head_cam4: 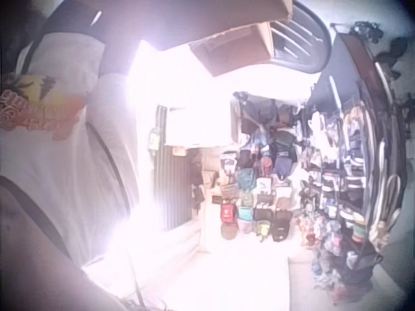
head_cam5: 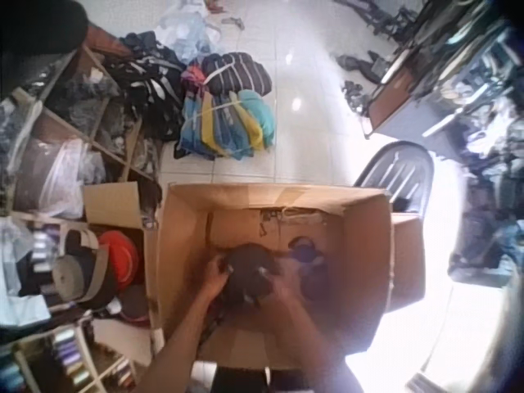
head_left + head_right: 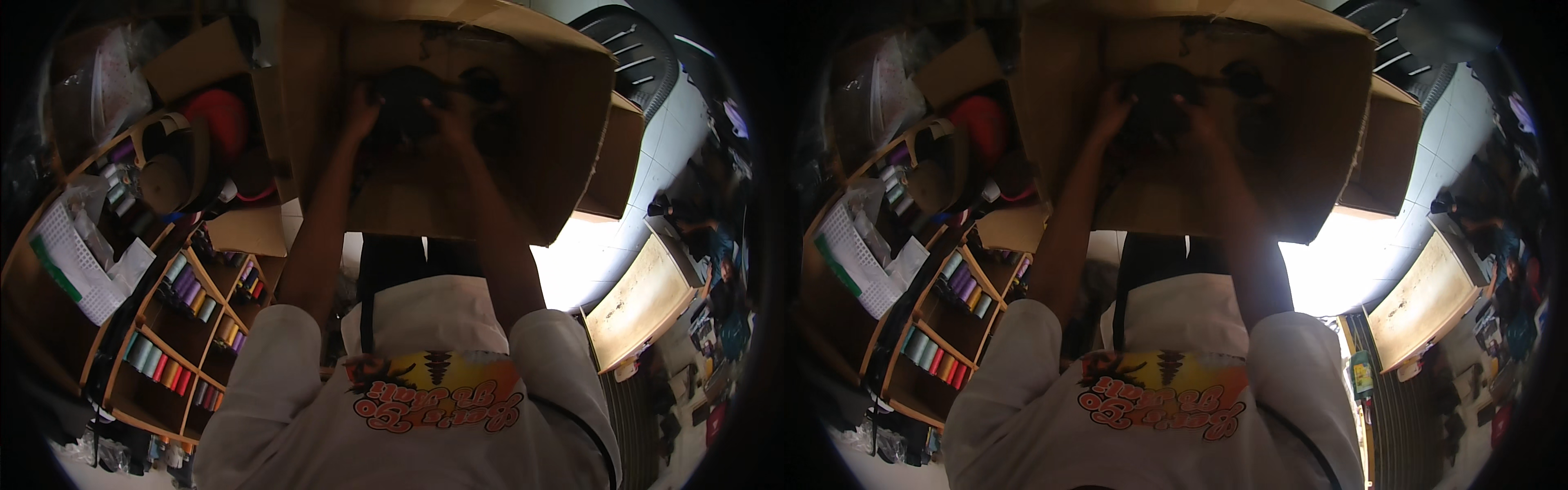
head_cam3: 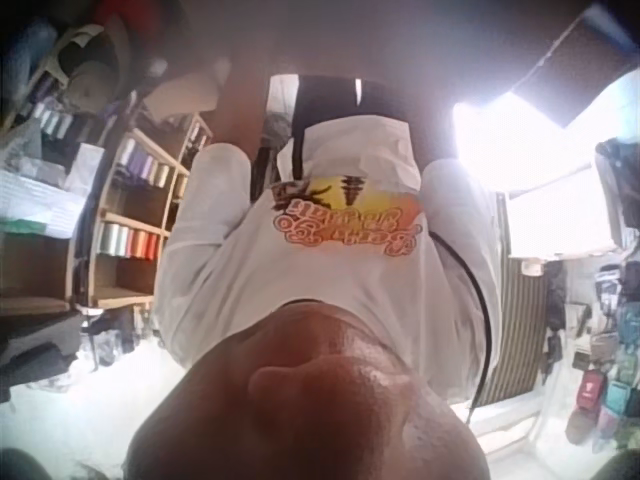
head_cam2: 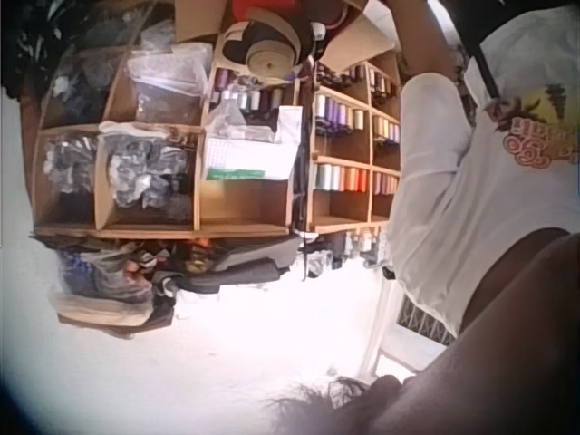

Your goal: The person picks up several rolls of ribbon from a box and places them onto a storage shelf one by one.

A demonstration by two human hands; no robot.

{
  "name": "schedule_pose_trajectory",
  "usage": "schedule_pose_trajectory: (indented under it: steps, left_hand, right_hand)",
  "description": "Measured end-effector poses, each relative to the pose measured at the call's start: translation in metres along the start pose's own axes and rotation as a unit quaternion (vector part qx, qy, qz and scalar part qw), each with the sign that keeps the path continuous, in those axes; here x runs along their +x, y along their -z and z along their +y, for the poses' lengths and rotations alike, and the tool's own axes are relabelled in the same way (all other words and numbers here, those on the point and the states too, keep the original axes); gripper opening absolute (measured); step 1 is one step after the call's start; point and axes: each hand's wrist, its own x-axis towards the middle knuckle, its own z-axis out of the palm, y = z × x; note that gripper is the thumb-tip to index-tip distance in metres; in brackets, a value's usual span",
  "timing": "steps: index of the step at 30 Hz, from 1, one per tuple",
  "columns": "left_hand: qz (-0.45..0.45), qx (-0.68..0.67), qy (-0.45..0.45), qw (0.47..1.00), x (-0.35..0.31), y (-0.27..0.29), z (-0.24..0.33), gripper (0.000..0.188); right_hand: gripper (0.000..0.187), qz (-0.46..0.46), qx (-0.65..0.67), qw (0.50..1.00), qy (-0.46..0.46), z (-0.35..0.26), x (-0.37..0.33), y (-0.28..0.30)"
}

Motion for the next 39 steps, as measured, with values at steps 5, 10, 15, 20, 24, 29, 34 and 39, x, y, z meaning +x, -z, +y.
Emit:
schedule_pose_trajectory:
  steps: [5,10,15,20,24,29,34,39]
  left_hand:
    - [-0.124,-0.212,0.004,0.969,-0.07,0.058,0.148,0.056]
    - [-0.135,-0.241,-0.096,0.956,-0.138,0.072,0.228,0.061]
    - [-0.187,-0.172,-0.113,0.961,-0.207,0.071,0.308,0.071]
    - [-0.233,-0.08,-0.283,0.927,-0.262,0.045,0.349,0.073]
    - [-0.267,-0.083,-0.361,0.89,-0.323,-0.014,0.38,0.069]
    - [-0.308,-0.075,-0.438,0.841,-0.417,-0.092,0.402,0.056]
    - [-0.369,-0.129,-0.473,0.789,-0.526,-0.178,0.43,0.043]
    - [-0.354,-0.15,-0.502,0.775,-0.603,-0.26,0.45,0.046]
  right_hand:
    - [0.063,0.119,-0.02,0.986,0.112,-0.077,-0.088,0.055]
    - [0.051,0.143,0.127,0.958,0.213,-0.156,-0.216,0.069]
    - [0.05,0.237,0.309,0.885,0.255,-0.154,-0.296,0.076]
    - [0.042,0.298,0.398,0.813,0.304,-0.141,-0.366,0.102]
    - [0.043,0.363,0.446,0.74,0.349,-0.12,-0.429,0.136]
    - [0.053,0.377,0.555,0.619,0.408,-0.061,-0.505,0.209]
    - [0.046,0.475,0.508,0.562,0.448,-0.015,-0.591,0.291]
    - [0.065,0.51,0.534,0.517,0.433,0.015,-0.643,0.356]
